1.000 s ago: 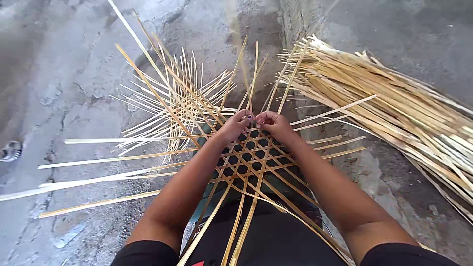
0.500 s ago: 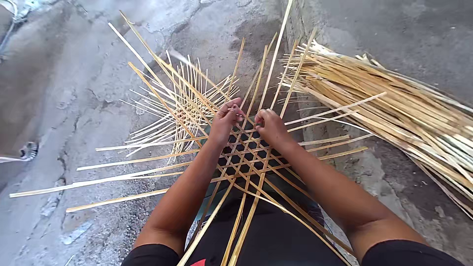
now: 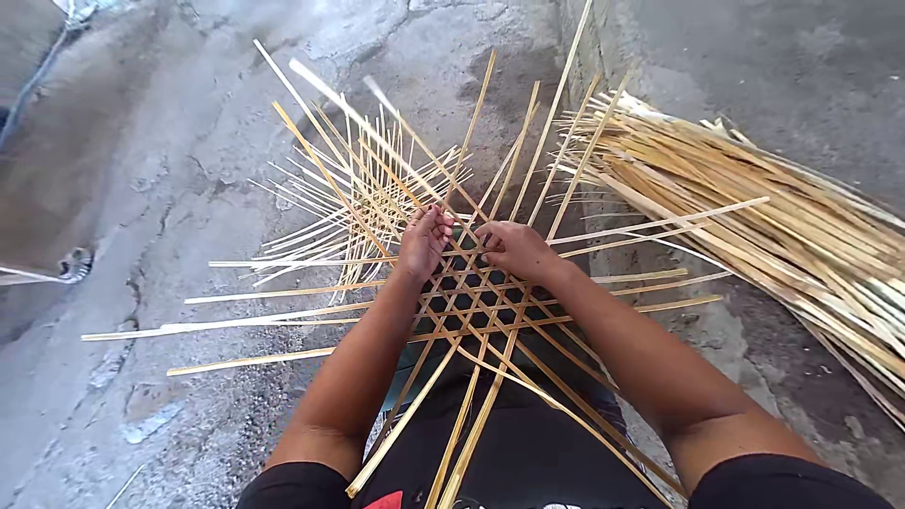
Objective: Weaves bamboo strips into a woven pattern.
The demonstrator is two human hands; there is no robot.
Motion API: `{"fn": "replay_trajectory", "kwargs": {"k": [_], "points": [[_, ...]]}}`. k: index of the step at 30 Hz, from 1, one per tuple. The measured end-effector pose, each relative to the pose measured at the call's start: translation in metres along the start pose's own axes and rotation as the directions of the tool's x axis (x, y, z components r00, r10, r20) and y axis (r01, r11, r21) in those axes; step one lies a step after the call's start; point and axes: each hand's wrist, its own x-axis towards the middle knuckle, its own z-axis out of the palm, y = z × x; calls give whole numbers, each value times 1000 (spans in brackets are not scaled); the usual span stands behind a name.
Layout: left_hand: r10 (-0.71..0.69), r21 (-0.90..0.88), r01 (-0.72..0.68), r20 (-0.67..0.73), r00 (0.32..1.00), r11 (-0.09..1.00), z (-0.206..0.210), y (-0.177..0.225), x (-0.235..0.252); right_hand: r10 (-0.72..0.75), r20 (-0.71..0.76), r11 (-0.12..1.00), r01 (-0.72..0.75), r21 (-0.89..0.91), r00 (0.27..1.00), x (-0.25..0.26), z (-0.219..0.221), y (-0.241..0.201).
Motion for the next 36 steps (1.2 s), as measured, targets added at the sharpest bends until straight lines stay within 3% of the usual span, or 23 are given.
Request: {"fn": "replay_trajectory", "kwargs": {"k": [7,10,11,13,15,16,18,21,24,26,31,36], "points": [[1,104,3,-36,999,995,5,0,0,49,24,990,-51,130,999,5,1,9],[-22,342,52,-91,996,938,15,1,3,76,151,963,-112,245,986,8,-12,11],[-61,512,91,-76,995,854,19,3,5,81,182,947,-132,291,980,9,-14,13],[-200,842,138,-37,979,521,33,7,11,102,171,931,-154,330,980,8,-14,16],[-321,971,101,-27,947,215,48,8,17,113,87,933,-135,332,990,5,-8,16],[-352,983,92,-30,936,162,53,6,20,109,38,932,-116,342,993,3,-4,17],[-383,962,157,-62,922,222,60,8,19,101,-31,926,-83,368,994,-1,2,24],[-417,856,237,-28,909,460,53,14,15,103,-67,912,-68,406,992,-2,5,28],[-360,765,191,57,931,616,42,15,10,150,-30,890,-122,439,988,1,4,27],[-275,723,82,152,949,686,30,13,5,209,-7,876,-184,446,978,5,1,20],[-98,632,-103,274,957,768,11,5,-6,333,58,853,-327,407,941,13,-4,11],[-47,573,-172,348,936,801,4,-2,-14,324,73,862,-327,388,943,13,-6,13]]}}
